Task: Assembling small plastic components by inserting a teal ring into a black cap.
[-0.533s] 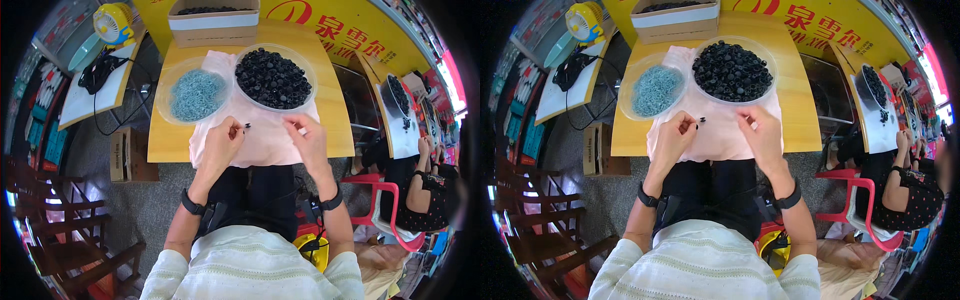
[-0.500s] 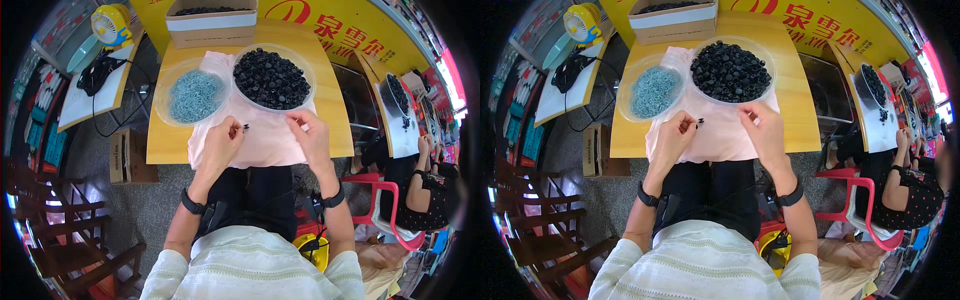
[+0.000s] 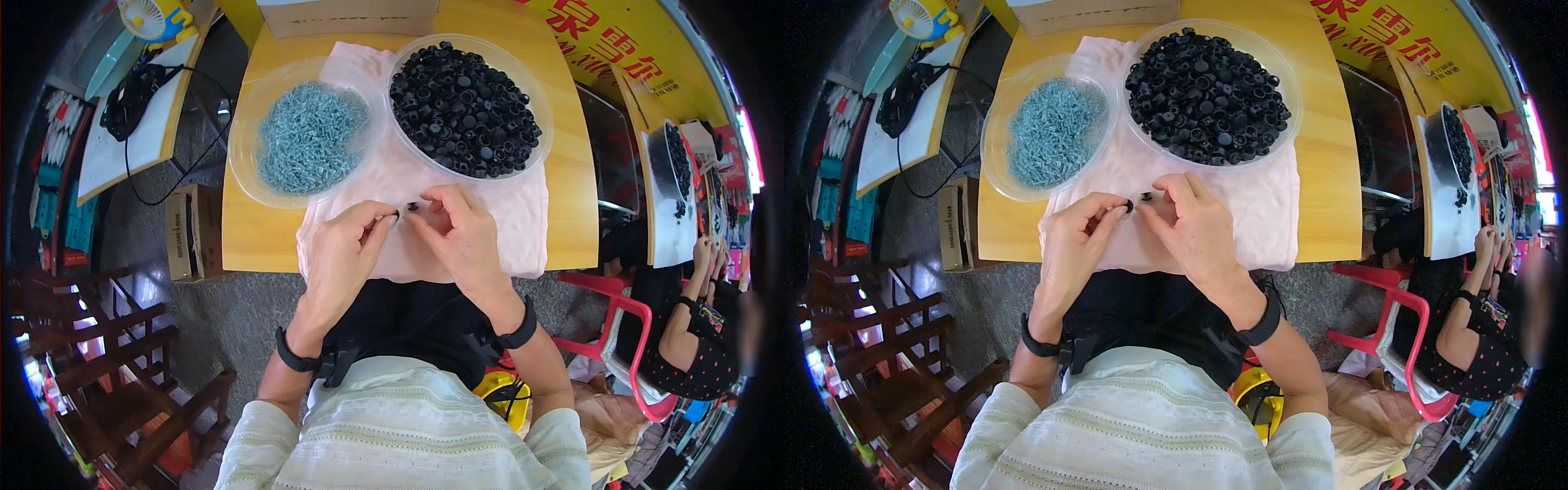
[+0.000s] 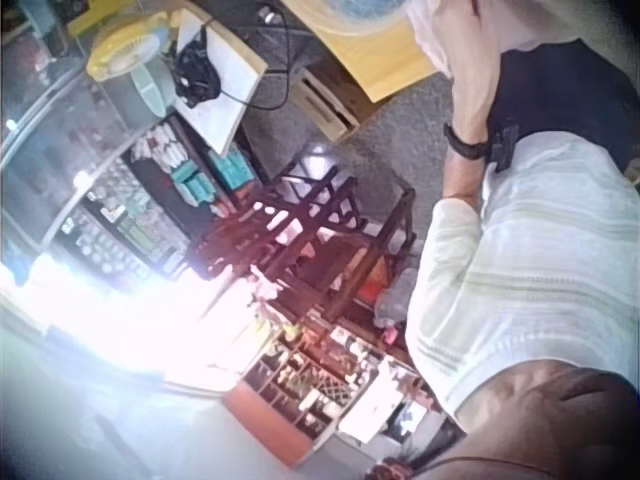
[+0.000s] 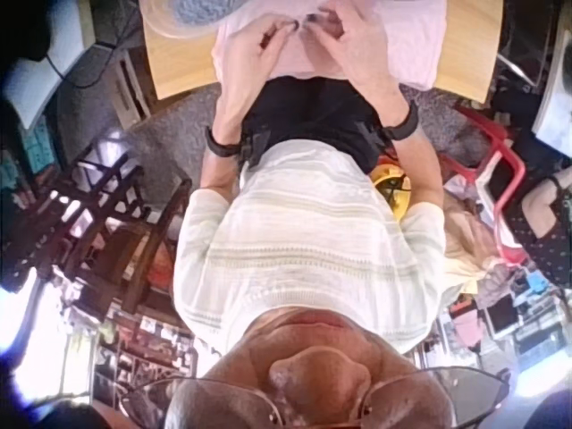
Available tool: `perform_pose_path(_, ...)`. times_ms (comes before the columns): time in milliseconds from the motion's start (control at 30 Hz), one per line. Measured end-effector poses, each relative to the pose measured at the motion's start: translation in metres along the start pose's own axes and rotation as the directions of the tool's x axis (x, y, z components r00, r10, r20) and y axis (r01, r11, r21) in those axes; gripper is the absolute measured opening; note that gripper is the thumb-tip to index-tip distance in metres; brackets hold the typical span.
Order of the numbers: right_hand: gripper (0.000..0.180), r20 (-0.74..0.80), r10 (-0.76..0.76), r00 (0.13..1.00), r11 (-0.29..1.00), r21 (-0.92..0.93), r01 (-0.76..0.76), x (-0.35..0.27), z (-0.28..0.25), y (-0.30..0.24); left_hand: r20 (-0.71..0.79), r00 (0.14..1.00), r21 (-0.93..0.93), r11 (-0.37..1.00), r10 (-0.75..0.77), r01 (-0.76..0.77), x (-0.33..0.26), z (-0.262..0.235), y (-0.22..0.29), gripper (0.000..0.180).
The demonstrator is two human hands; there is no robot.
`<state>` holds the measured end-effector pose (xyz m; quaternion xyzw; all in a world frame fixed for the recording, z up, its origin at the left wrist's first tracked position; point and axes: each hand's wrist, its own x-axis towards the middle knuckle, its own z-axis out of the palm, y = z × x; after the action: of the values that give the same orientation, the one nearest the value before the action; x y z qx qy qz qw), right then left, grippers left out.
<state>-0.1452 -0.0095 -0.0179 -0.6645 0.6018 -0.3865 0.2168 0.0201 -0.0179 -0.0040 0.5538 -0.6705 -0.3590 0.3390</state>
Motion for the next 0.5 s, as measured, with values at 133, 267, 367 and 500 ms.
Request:
perform_pose_path(133,0.022,-0.055,-0.114,0.992,0.985,-0.135,0.106,0.002,0.014,0.009,0.067,0.994,-0.092,0.992,-0.086,0.092,0.000,-0.011,-0.004,0.013)
perform_pose_path(267,0.018,0.004,-0.038,0.999,0.998,-0.041,0.038,0.001,0.006,0.006,0.149,0.987,-0.105,0.992,-0.060,0.076,0.004,-0.017,-0.014,0.013)
perform_pose_path(367,0.019,0.009,-0.054,0.999,0.998,-0.035,0.054,0.003,0.003,0.007,0.189,0.982,-0.120,0.993,0.004,0.019,0.008,-0.017,-0.013,0.015)
perform_pose_path(500,0.019,-0.011,-0.007,1.000,0.998,0.062,0.007,-0.001,-0.002,0.008,0.216,0.975,-0.026,0.998,0.055,-0.051,0.011,-0.019,-0.009,0.015)
